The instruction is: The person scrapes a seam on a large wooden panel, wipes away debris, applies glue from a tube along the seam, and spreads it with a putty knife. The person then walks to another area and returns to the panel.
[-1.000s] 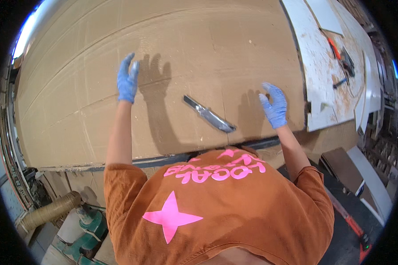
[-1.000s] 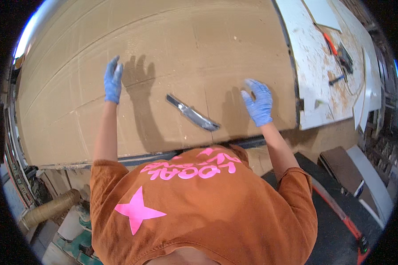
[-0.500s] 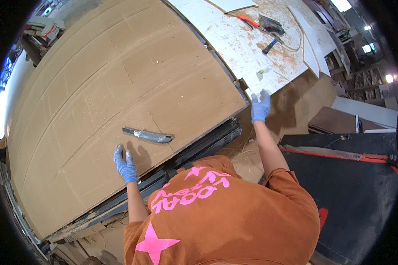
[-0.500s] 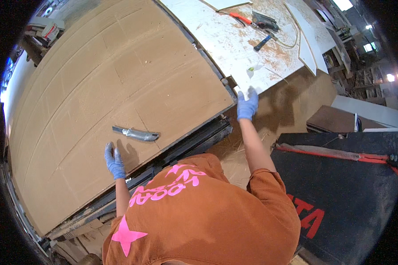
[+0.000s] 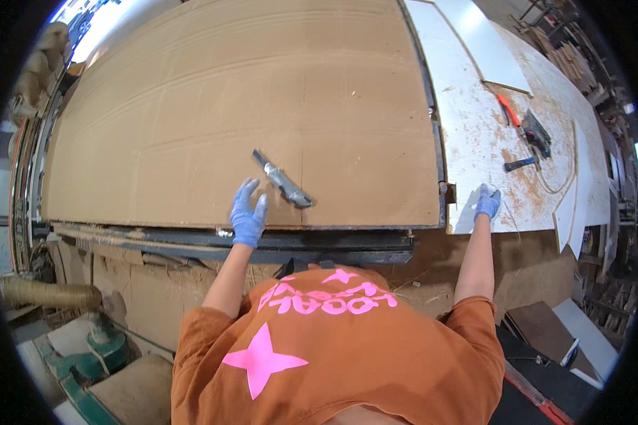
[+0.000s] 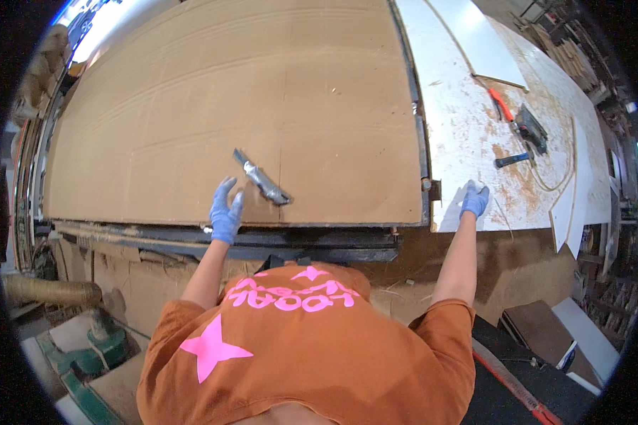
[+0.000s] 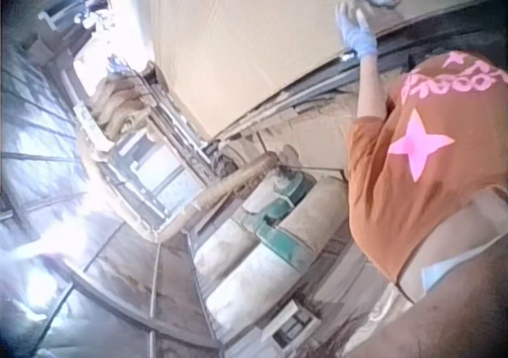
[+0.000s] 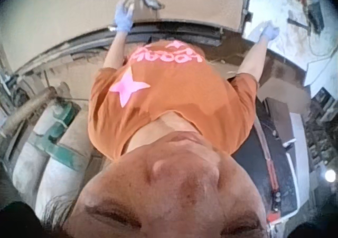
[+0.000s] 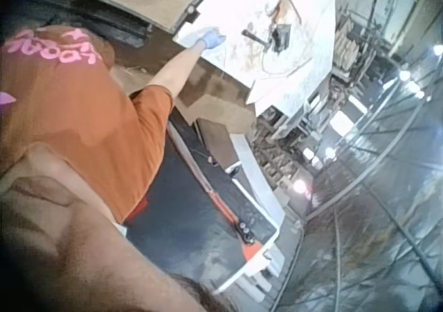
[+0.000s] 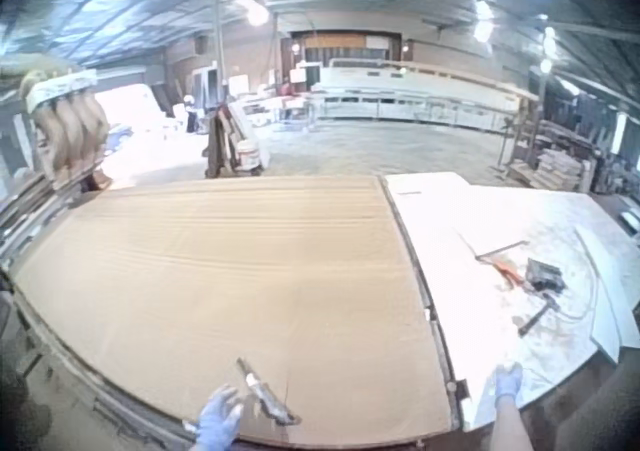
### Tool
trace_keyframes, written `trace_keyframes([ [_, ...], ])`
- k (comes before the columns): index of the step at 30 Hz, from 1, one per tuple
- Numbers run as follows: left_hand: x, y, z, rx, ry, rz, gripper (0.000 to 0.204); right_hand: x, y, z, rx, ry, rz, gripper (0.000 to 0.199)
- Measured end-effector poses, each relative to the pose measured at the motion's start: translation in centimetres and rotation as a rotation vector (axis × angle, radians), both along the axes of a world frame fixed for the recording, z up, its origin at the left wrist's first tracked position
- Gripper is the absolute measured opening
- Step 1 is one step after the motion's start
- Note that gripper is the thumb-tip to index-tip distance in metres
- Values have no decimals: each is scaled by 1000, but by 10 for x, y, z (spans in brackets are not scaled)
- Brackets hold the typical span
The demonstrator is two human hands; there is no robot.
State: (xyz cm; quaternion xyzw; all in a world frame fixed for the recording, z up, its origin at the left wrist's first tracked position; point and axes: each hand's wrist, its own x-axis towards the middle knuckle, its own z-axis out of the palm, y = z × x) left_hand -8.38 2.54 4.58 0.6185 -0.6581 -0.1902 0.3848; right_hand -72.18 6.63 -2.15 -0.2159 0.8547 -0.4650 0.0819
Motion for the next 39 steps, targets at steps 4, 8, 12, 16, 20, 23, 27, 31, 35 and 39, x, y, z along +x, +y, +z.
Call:
trace_keyframes([
  [4, -36, -3, 9, -51, 72, -133, 41, 17, -12, 9, -230, 131, 60, 38],
  [8, -96, -11, 31, 88, 251, -319, 48, 82, -30, 27, -402, -422, 564, 41],
  [12, -155, -38, 59, 232, 292, -520, 54, 215, -46, 93, -342, -562, 950, 47],
  [16, -191, -67, 68, 111, 347, -607, 44, 263, -66, 106, -68, -409, 1168, 48],
  [20, -187, -98, 55, 344, 495, -535, 34, 283, -93, 100, -53, -493, 1124, 42],
  [23, -178, -116, 47, 290, 676, -494, 26, 287, -118, 83, -44, -738, 1058, 47],
  [27, -178, -145, 42, 286, 862, -411, 24, 311, -149, 65, -385, -1224, 879, 52],
  [31, -183, -187, 34, 245, 1012, -273, 24, 332, -203, 75, -428, -1312, 715, 54],
  [35, -164, -258, 10, 80, 982, -141, 24, 314, -280, 77, -353, -1175, 850, 53],
  [39, -77, -348, -15, -92, 521, 11, 28, 317, -354, 69, -295, -987, 711, 43],
])
